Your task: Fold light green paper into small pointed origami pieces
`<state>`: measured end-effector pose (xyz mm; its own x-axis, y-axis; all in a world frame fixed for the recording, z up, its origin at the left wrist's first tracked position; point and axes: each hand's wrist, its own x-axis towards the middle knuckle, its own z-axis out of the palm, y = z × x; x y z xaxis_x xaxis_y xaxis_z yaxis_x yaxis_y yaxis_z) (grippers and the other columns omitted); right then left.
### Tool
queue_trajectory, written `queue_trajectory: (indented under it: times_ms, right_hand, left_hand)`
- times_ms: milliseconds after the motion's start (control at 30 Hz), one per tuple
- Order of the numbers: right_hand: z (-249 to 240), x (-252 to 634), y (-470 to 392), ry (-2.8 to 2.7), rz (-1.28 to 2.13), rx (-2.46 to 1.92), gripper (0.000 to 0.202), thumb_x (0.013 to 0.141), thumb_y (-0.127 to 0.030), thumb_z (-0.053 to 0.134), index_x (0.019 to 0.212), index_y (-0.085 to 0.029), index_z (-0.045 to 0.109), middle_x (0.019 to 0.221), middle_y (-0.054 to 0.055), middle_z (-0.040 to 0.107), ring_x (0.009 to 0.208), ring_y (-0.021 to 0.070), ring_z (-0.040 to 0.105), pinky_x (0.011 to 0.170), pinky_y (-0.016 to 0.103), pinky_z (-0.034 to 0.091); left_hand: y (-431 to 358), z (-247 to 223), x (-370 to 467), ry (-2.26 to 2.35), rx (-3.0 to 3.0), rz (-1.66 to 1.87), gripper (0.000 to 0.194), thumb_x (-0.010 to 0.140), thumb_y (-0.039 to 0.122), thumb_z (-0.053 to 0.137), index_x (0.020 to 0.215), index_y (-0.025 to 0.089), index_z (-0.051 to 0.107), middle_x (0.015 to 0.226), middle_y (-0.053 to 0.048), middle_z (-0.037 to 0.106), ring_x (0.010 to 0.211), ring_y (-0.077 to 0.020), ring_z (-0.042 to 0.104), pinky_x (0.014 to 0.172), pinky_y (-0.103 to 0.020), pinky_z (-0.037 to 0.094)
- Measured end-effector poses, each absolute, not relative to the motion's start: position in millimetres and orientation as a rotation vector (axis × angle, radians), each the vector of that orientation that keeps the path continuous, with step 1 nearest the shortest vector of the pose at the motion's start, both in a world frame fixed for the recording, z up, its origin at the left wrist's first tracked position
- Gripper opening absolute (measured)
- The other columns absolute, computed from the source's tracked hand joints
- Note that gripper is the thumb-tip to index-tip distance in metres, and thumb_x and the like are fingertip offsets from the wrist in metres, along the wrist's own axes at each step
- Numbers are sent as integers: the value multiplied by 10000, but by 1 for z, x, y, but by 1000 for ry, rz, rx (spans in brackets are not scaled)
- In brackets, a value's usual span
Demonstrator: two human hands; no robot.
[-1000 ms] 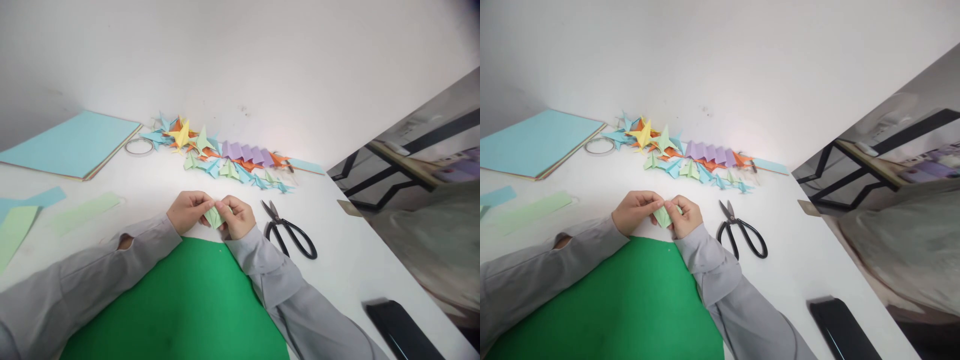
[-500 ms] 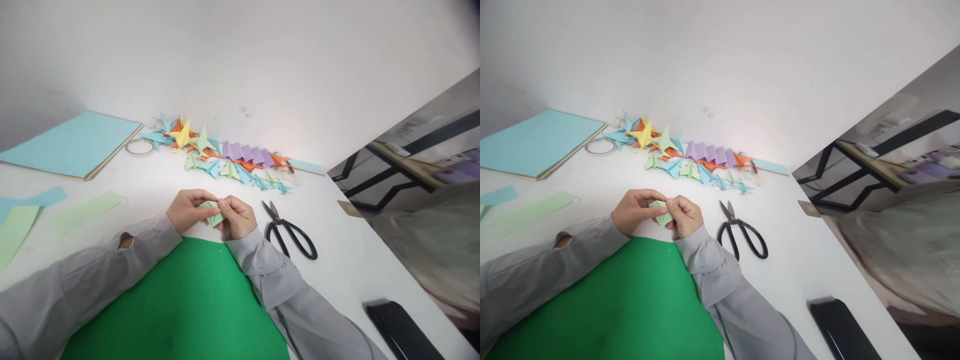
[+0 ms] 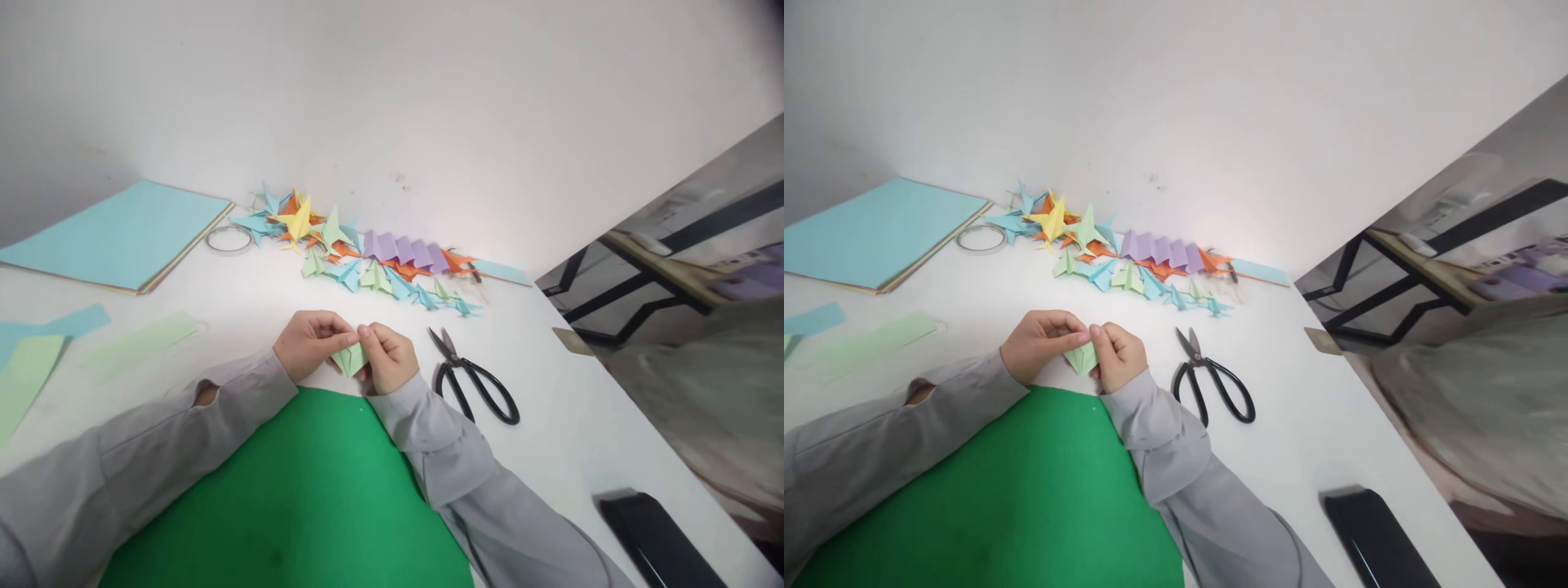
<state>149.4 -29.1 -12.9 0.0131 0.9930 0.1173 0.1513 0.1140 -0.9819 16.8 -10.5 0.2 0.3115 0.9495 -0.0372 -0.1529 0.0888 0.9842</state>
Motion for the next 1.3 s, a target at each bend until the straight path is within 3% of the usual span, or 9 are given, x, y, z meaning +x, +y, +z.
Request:
queue_trajectory:
  times_ms: [233, 500, 700, 933, 1300]
  right_hand:
    - [-13, 148, -32, -1407, 1069, -1166, 439, 784, -523, 461, 504, -185, 453, 322, -63, 433, 273, 53, 351, 287, 183, 226]
    - [-13, 147, -27, -1247, 1113, -1117, 440, 771, -517, 494, 500, -172, 465, 299, -70, 409, 246, 42, 321, 277, 173, 212]
    - [-14, 148, -27, -1173, 1190, -1070, 389, 729, -496, 562, 533, -172, 472, 344, -64, 469, 261, 52, 381, 270, 165, 240]
    - [-13, 149, -28, -1248, 1127, -1145, 421, 723, -519, 555, 505, -181, 429, 282, -91, 376, 233, 36, 302, 257, 166, 177]
    - [-16, 148, -23, -1051, 1205, -1020, 434, 668, -459, 646, 452, -184, 389, 300, -82, 412, 229, 39, 298, 246, 178, 155]
  left_hand:
    - [-7, 0, 12, 745, 1104, 918, 290, 542, 322, 747, 543, 113, 545, 496, 1, 589, 470, -101, 544, 473, -228, 437]
    - [-7, 0, 14, 841, 1094, 951, 269, 606, 354, 703, 631, 109, 596, 528, -4, 609, 450, -87, 536, 441, -204, 419]
    - [-6, -1, 12, 825, 1142, 935, 306, 573, 369, 723, 590, 113, 556, 476, 10, 584, 409, -79, 517, 427, -200, 404]
    - [-6, 1, 12, 802, 1174, 906, 337, 560, 391, 725, 546, 118, 527, 434, 16, 555, 393, -78, 510, 413, -194, 366]
    - [-7, -1, 14, 878, 1098, 970, 289, 570, 344, 723, 567, 117, 543, 472, 10, 574, 382, -73, 498, 393, -193, 385]
